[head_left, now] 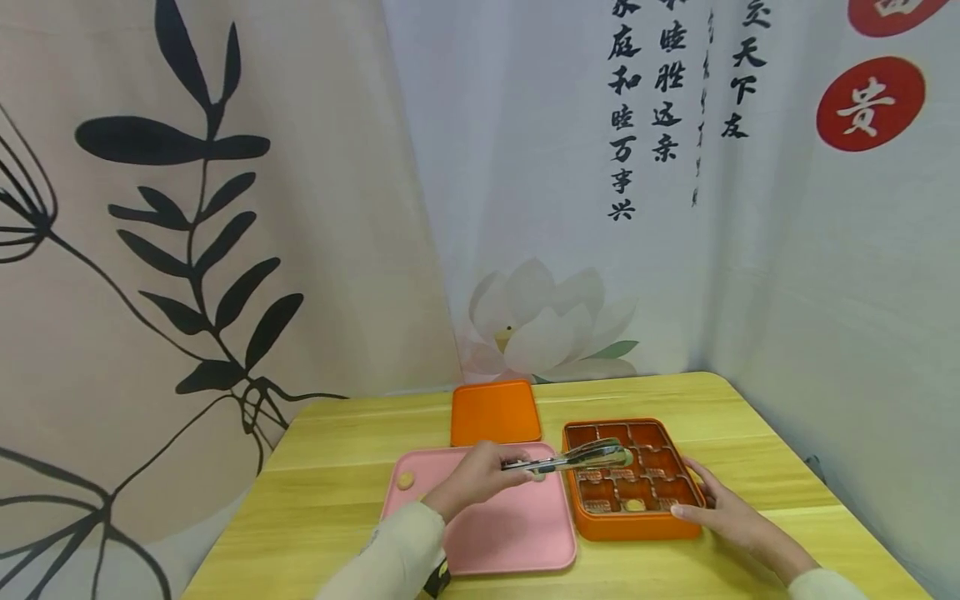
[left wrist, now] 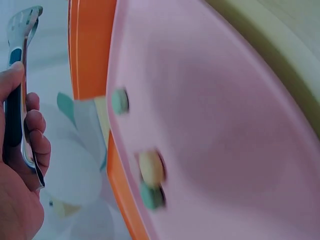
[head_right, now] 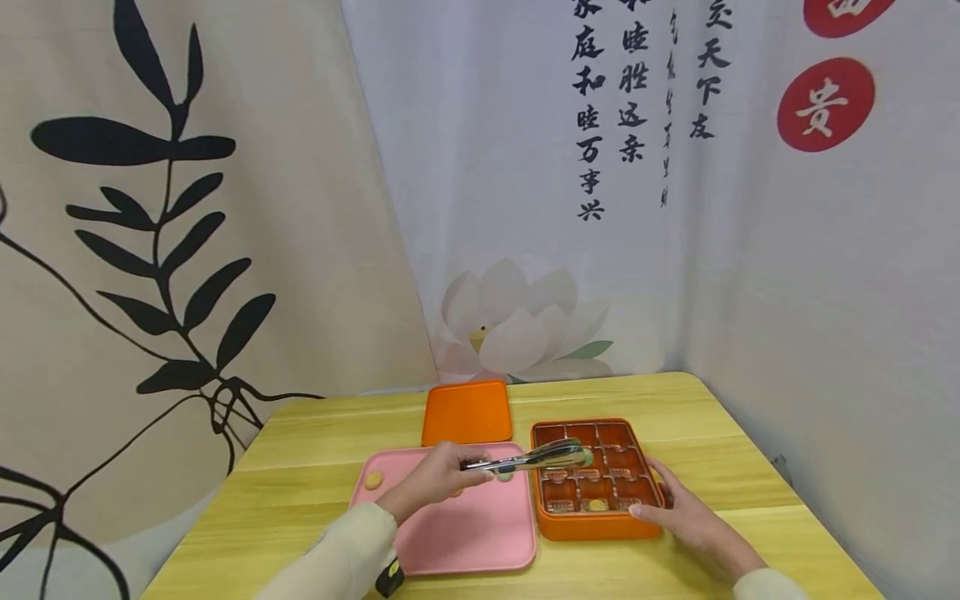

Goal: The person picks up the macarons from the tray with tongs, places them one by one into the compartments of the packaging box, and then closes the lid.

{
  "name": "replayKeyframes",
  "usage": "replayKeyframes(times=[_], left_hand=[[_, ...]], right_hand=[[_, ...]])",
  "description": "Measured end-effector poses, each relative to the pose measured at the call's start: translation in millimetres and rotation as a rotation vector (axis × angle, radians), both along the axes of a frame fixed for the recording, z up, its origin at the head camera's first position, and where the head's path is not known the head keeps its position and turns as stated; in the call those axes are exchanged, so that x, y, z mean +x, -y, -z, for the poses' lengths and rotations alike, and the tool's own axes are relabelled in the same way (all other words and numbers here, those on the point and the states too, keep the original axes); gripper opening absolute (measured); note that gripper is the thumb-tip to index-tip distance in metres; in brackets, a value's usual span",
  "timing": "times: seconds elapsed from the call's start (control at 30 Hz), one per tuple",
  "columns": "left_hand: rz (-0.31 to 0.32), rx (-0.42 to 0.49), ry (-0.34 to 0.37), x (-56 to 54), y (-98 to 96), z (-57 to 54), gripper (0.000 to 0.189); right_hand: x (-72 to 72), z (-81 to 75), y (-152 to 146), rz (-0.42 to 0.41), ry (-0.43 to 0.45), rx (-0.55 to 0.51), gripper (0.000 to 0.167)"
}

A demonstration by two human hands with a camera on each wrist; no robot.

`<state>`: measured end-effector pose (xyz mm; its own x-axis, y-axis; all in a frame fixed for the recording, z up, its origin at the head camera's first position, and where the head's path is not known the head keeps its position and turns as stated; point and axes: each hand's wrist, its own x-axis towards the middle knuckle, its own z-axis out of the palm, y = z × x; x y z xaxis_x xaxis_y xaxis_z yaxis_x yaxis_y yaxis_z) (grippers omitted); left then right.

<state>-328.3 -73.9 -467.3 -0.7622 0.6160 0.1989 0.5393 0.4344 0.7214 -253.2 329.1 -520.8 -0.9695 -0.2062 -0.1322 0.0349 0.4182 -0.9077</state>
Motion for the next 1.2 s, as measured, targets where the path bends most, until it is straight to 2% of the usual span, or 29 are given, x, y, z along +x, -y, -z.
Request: replayKeyframes(times=[0.1,0.23,0.47,0.8,1.2], left_hand=[[0.037,-0.010,-0.068,-2.9,-22.3,2.2,0.005],[0.063,-0.025,-0.099,-5.2,-45.0,8.8,0.006],[0.066,-0.123,-0.143,-5.5,-63.3,19.3,0.012],[0.034,-0.138,-0.132,-4.9,-64.0,20.0,0.016],[-0.003,-0.073,-0.153,-11.4,-43.2,18.3,0.019]], right_hand=[[0.5,-0.6,1.0,0.008,-0.010,-0.003,0.091],[-0.3,0.7,1.1,0.011,-0.003,-0.013,0.092],[-3.0,3.9,0.9,0.012,0.020,-0.008,0.093],[-1.1,2.5,0.8,0.023,0.009,-0.019,0.093],[2.4,-0.7,2.9,0.000,-0.029,-0.010,0.091]])
